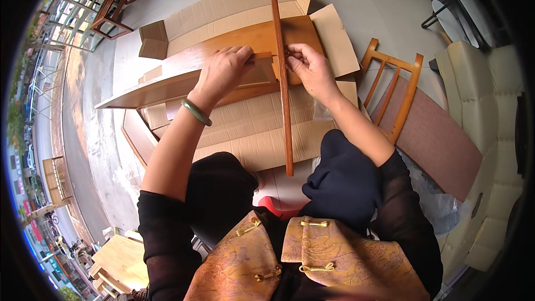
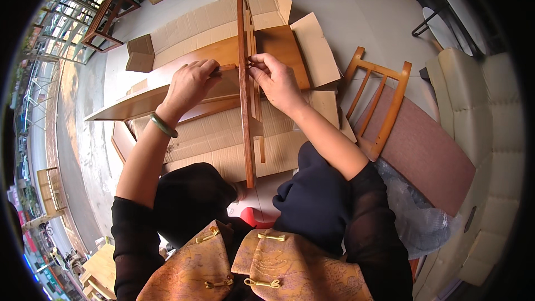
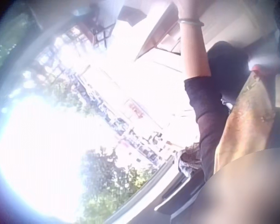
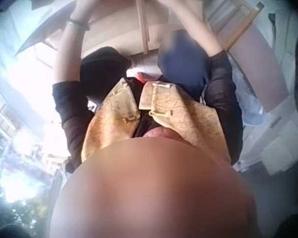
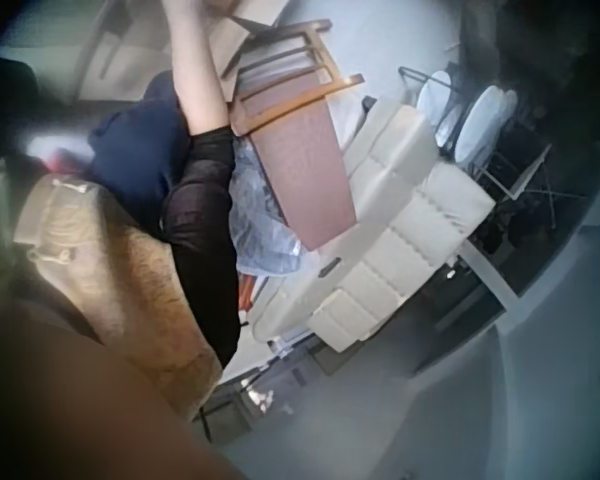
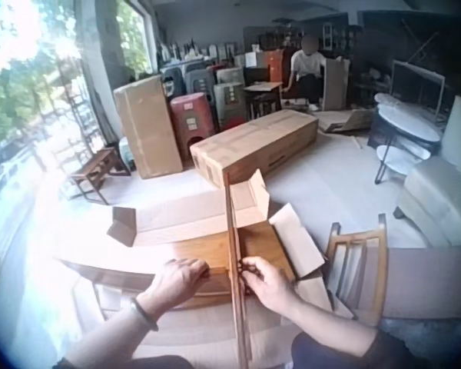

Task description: The person assembles a wooden chair by attaching the seat to the backrest and legs, aligning holes, and inserting screws by hand. The chair is gradually built from separate parts on the floor.

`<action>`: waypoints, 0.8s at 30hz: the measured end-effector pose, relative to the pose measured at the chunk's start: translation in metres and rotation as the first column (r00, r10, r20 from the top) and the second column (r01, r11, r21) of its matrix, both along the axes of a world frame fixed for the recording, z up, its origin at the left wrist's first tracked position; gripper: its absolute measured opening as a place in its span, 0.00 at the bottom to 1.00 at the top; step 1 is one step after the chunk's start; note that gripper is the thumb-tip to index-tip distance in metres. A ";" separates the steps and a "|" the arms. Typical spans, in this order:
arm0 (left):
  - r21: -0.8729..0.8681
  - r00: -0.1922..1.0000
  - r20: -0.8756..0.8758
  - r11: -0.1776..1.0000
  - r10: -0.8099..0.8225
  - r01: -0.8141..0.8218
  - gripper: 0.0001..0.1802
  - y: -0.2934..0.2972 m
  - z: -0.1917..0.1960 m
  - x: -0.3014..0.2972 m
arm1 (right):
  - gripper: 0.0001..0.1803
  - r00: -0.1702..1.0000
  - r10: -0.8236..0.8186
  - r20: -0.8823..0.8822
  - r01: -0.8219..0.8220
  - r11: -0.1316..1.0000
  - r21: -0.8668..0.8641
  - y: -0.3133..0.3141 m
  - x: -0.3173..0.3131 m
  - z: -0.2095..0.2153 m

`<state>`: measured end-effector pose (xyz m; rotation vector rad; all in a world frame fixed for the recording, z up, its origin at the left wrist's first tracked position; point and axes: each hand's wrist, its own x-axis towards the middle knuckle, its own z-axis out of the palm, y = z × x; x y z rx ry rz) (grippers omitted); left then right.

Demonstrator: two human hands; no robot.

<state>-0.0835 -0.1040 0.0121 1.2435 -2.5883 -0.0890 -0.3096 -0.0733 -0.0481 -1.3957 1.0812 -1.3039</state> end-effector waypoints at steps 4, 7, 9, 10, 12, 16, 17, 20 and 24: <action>-0.004 1.000 0.016 1.000 -0.011 0.011 0.10 -0.002 -0.005 -0.011 | 0.06 0.999 -0.001 0.048 -0.001 0.999 0.044 -0.002 0.001 0.002; -0.015 0.998 0.019 0.998 -0.064 0.065 0.09 -0.004 -0.007 -0.016 | 0.06 1.000 -0.014 0.010 0.014 1.000 0.015 0.001 0.000 0.002; -0.031 0.995 0.009 0.994 -0.103 0.104 0.09 -0.005 -0.009 -0.020 | 0.06 1.000 -0.004 -0.001 0.004 1.000 0.002 0.001 -0.002 0.001; -0.018 0.996 0.018 0.996 -0.092 0.092 0.09 -0.004 -0.010 -0.021 | 0.06 1.000 0.011 0.008 -0.011 1.000 0.016 0.001 -0.004 0.001; -0.011 0.996 0.022 0.996 -0.084 0.084 0.09 -0.005 -0.009 -0.020 | 0.08 0.998 0.042 0.049 -0.043 0.999 0.027 0.000 -0.005 0.001; -0.037 0.998 0.013 0.997 -0.065 0.066 0.09 -0.008 -0.008 -0.020 | 0.06 0.992 0.048 0.117 -0.053 0.998 0.035 -0.001 -0.005 0.003; -0.038 0.998 0.009 0.997 -0.063 0.064 0.09 -0.007 -0.008 -0.021 | 0.06 0.997 0.037 0.071 -0.039 0.999 0.020 -0.001 -0.006 0.003; -0.032 0.999 0.015 0.998 -0.050 0.050 0.09 -0.005 -0.009 -0.023 | 0.03 0.985 -0.032 -0.171 0.015 0.995 -0.101 -0.001 -0.008 0.002; -0.044 0.998 0.007 0.997 -0.063 0.063 0.10 -0.005 -0.010 -0.025 | 0.02 0.924 -0.200 -0.326 0.093 0.945 -0.314 -0.003 -0.004 0.001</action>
